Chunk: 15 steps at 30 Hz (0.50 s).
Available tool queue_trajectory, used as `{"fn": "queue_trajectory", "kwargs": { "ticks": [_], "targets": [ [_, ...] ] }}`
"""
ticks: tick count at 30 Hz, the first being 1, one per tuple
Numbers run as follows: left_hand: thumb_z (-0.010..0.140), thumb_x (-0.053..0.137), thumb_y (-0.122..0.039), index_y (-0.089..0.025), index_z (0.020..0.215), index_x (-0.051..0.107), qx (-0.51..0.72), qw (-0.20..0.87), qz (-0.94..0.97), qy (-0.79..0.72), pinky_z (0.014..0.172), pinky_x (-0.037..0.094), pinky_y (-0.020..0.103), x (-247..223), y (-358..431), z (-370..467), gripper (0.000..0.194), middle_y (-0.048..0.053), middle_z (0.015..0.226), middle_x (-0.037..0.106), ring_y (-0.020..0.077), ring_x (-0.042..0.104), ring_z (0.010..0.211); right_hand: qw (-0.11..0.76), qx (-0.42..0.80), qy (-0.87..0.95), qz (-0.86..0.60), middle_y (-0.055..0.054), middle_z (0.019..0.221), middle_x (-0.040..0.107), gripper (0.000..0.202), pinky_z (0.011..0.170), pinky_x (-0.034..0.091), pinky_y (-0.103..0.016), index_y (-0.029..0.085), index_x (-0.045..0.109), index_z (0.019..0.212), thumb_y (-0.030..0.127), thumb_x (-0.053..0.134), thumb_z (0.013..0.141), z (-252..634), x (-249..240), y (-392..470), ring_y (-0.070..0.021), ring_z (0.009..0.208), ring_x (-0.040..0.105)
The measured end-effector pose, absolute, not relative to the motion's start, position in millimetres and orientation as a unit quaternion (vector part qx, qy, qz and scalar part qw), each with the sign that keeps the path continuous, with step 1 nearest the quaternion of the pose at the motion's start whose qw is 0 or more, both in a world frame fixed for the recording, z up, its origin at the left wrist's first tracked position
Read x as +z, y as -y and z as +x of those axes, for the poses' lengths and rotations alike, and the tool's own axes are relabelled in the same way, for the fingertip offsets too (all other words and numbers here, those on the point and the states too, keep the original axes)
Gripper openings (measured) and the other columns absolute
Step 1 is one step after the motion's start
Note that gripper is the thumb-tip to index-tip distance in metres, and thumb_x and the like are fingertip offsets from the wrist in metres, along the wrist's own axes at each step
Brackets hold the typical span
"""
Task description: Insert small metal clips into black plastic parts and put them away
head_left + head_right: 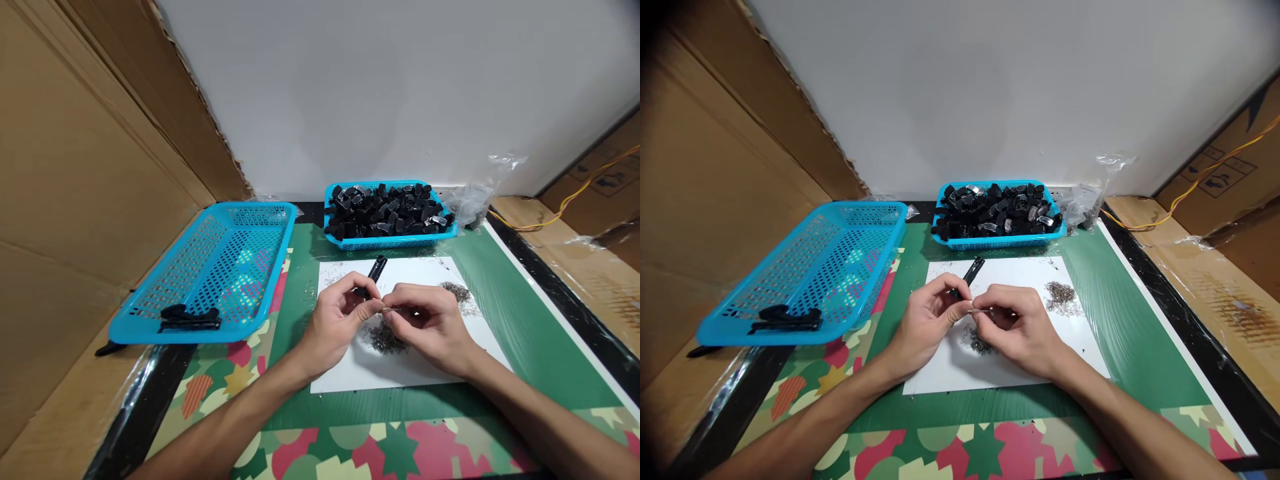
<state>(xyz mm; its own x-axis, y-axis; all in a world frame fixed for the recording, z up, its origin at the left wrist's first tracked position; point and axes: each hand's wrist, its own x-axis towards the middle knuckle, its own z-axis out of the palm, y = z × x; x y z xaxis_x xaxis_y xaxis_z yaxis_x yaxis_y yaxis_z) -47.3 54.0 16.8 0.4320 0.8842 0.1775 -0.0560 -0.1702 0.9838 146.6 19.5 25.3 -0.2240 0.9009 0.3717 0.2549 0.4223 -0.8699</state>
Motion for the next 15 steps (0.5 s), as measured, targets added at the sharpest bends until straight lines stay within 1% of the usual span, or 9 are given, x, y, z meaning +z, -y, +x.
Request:
{"fn": "queue_trajectory", "kwargs": {
  "ticks": [4, 9, 13, 15],
  "targets": [
    [0.099, 0.074, -0.037, -0.018, 0.096, 0.067, 0.408, 0.536, 0.657, -0.339, 0.064, 0.040, 0.023, 19, -52, -48, 0.020, -0.002, 0.087, 0.061, 0.0108, 0.054, 0.072, 0.469, 0.361, 0.684, -0.426, 0.001, 0.068, 0.061, 0.012, 0.050, 0.033, -0.025, 0.018, 0.075, 0.089, 0.019, 0.065, 0.095, 147, 24, -20, -0.0101, 0.055, 0.045],
    [0.105, 0.063, -0.040, -0.018, 0.099, 0.063, 0.379, 0.505, 0.690, -0.354, 0.065, 0.038, 0.025, 23, -51, -49, 0.022, -0.002, 0.085, 0.057, 0.0115, 0.050, 0.071, 0.432, 0.323, 0.720, -0.437, 0.000, 0.069, 0.064, 0.014, 0.052, 0.035, -0.025, 0.019, 0.074, 0.091, 0.022, 0.062, 0.098, 152, 26, -22, -0.0106, 0.056, 0.047],
    [0.107, 0.060, -0.037, -0.018, 0.098, 0.063, 0.363, 0.454, 0.724, -0.371, 0.073, 0.041, 0.026, 23, -52, -49, 0.021, -0.001, 0.091, 0.061, 0.0134, 0.054, 0.077, 0.416, 0.284, 0.737, -0.451, 0.000, 0.074, 0.067, 0.013, 0.051, 0.037, -0.025, 0.019, 0.074, 0.103, 0.023, 0.062, 0.098, 159, 28, -24, -0.0105, 0.055, 0.048],
    [0.107, 0.060, -0.034, -0.018, 0.097, 0.064, 0.356, 0.438, 0.735, -0.375, 0.076, 0.041, 0.027, 21, -53, -49, 0.019, 0.000, 0.094, 0.063, 0.0141, 0.055, 0.080, 0.411, 0.271, 0.746, -0.449, 0.000, 0.076, 0.068, 0.013, 0.052, 0.039, -0.024, 0.019, 0.074, 0.101, 0.023, 0.062, 0.099, 161, 28, -25, -0.0110, 0.057, 0.051]
  ]
}}
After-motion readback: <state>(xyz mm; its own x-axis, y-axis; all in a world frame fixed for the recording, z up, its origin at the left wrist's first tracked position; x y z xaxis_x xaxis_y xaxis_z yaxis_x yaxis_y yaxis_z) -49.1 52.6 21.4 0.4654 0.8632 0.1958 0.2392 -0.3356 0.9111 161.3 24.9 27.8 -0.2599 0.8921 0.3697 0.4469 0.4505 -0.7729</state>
